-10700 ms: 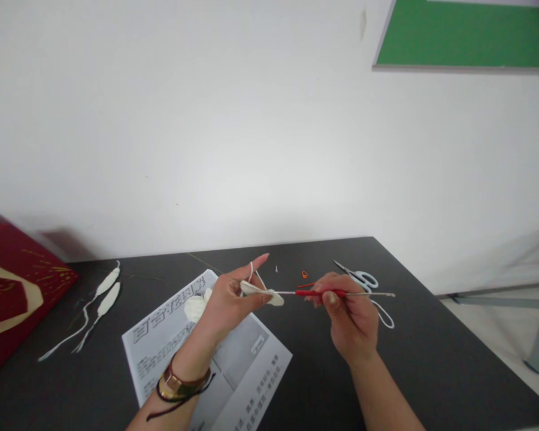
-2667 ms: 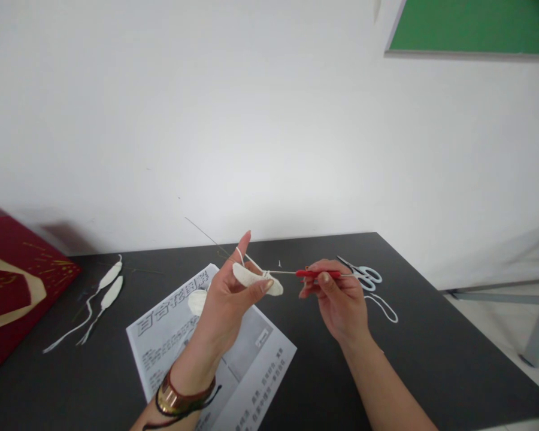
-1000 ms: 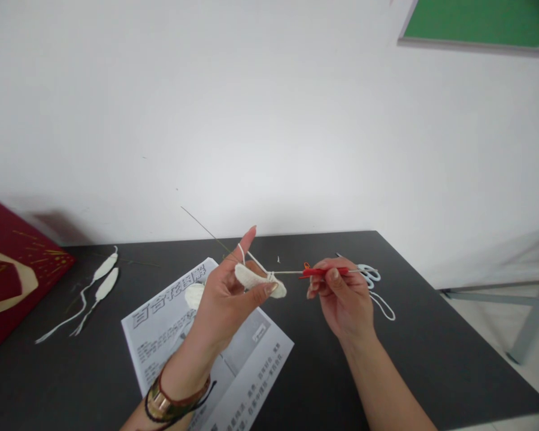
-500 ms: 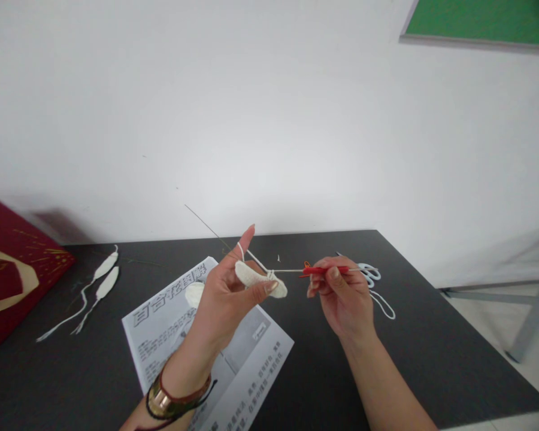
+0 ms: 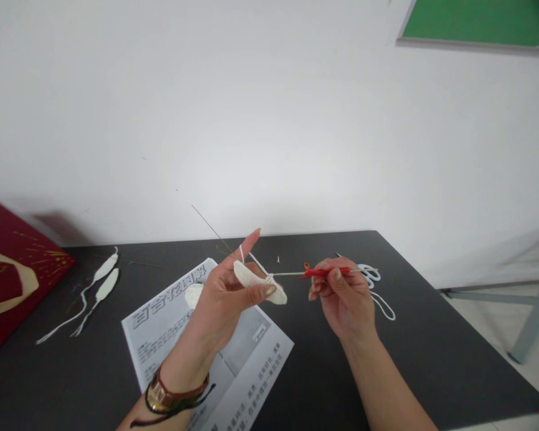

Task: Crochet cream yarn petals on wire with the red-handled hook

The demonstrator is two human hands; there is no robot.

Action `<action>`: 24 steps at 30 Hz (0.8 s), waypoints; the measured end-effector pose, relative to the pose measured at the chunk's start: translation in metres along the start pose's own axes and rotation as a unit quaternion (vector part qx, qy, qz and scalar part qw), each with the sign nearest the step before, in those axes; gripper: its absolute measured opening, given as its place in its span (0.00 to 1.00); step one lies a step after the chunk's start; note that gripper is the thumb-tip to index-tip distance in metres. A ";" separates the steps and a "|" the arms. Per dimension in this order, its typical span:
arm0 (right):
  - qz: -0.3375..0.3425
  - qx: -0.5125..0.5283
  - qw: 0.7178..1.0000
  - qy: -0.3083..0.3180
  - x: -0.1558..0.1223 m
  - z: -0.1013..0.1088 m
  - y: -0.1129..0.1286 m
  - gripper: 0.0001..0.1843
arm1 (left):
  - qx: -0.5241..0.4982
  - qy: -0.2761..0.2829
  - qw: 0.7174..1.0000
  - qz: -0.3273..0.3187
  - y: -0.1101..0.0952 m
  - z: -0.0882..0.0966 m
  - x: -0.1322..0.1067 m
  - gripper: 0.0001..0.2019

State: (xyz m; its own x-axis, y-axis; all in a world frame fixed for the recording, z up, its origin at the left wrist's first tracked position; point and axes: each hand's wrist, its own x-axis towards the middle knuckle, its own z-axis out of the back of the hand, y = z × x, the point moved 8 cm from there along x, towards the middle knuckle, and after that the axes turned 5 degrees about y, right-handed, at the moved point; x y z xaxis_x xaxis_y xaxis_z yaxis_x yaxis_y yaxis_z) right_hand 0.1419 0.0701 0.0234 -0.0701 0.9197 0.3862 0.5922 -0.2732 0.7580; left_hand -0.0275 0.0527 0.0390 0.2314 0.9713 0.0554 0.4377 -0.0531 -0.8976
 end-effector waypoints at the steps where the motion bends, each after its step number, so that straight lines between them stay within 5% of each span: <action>1: 0.001 -0.002 1.000 0.001 0.000 0.000 0.000 0.04 | 0.001 0.001 1.000 -0.002 0.000 0.000 0.000 0.40; 16: 0.068 -0.070 0.993 0.068 -0.001 -0.006 0.020 0.03 | -0.104 0.079 0.990 0.049 0.013 -0.003 0.002 0.37; 24: 0.095 -0.094 0.990 0.043 -0.007 -0.007 0.022 0.03 | -0.002 0.039 0.999 -0.031 0.001 0.001 0.002 0.41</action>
State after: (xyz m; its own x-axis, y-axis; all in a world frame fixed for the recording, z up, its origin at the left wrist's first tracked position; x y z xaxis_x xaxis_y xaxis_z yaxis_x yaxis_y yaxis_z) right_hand 0.1503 0.0557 0.0409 -0.0442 0.8218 0.5681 0.4422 -0.4939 0.7487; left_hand -0.0277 0.0547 0.0378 0.2711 0.9517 0.1440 0.4569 0.0044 -0.8895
